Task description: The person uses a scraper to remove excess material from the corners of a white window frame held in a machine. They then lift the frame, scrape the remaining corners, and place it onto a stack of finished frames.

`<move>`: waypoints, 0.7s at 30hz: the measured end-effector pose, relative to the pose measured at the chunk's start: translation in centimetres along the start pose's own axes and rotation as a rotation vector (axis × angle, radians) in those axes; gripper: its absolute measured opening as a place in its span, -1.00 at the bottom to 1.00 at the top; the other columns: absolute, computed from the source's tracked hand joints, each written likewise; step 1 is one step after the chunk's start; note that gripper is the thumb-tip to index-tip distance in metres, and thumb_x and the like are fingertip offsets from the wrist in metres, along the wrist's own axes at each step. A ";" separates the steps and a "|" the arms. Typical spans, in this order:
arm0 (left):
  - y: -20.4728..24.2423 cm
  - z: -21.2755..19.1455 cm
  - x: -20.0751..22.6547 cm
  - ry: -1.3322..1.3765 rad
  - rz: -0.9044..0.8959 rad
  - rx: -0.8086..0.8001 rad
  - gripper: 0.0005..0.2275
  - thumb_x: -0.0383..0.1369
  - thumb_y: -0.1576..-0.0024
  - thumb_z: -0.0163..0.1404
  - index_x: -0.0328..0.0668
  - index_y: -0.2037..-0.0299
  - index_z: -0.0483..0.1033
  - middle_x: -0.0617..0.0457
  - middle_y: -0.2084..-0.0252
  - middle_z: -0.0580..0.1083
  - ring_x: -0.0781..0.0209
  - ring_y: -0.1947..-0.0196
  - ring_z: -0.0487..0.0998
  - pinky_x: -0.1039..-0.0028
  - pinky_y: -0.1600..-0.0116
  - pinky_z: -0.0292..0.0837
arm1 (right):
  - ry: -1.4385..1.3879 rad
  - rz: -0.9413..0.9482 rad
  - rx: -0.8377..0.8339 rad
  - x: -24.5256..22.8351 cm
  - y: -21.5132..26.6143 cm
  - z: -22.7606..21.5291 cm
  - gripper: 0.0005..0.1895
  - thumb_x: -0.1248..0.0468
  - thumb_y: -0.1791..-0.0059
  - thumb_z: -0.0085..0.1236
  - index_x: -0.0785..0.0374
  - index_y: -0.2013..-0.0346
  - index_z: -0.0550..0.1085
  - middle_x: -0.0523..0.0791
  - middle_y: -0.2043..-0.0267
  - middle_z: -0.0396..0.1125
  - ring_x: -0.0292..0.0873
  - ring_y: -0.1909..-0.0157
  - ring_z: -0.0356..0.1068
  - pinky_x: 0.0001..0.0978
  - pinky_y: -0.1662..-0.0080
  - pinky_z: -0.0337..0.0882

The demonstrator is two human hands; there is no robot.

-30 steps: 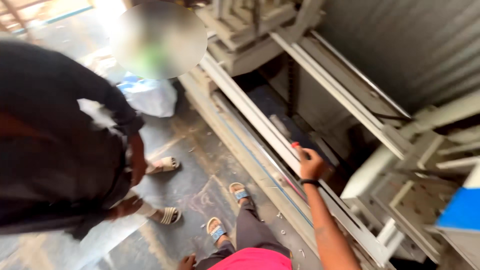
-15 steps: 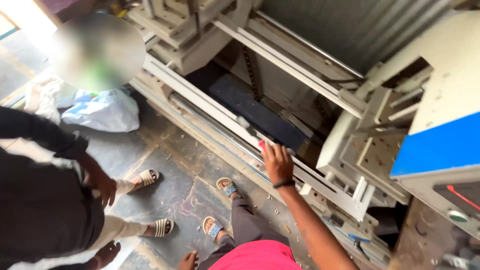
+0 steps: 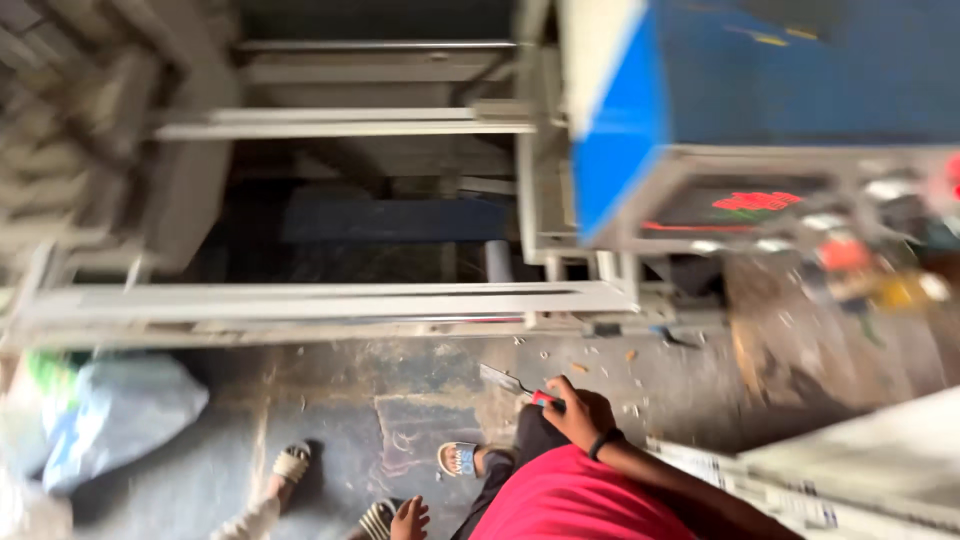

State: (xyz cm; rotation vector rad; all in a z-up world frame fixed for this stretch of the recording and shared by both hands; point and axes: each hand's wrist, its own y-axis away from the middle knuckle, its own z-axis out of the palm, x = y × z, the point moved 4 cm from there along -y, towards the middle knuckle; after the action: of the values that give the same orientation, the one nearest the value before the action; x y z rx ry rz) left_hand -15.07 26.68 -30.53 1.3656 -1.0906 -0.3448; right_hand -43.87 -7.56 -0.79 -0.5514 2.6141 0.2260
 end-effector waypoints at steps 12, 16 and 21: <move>1.1 11.9 8.2 -0.279 -0.025 -0.290 -0.56 -0.05 -0.21 0.03 0.01 -0.25 0.41 -0.18 -0.10 0.56 -0.24 0.03 0.61 -0.08 0.14 0.51 | -0.375 0.105 0.293 12.5 4.9 -13.3 -0.68 0.10 0.21 0.38 0.09 0.22 0.56 -0.08 0.36 0.51 -0.01 0.31 0.56 -0.21 0.27 0.51; 2.0 12.0 9.6 -0.243 -0.046 -0.281 -0.55 -0.02 -0.22 -0.03 0.02 -0.26 0.41 -0.13 -0.14 0.55 -0.21 -0.01 0.59 -0.08 0.09 0.46 | -0.260 0.363 0.555 18.9 7.8 -14.5 -0.72 0.10 0.14 0.33 0.18 0.26 0.56 0.00 0.33 0.48 0.08 0.30 0.51 -0.17 0.27 0.47; 3.0 15.3 7.2 -0.213 0.018 -0.383 -0.54 0.03 -0.22 -0.07 0.07 -0.26 0.46 -0.05 -0.16 0.55 -0.11 -0.05 0.57 0.01 0.05 0.34 | -0.043 0.812 0.558 30.5 7.6 -14.0 -0.70 0.03 0.06 0.27 0.20 0.29 0.57 0.06 0.30 0.49 0.19 0.21 0.50 -0.01 0.17 0.45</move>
State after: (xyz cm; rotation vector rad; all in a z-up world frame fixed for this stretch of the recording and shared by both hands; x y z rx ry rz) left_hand -24.53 12.72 -27.34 0.9940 -1.1411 -0.6625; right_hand -77.48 -14.61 -2.16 0.7004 2.5463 -0.2432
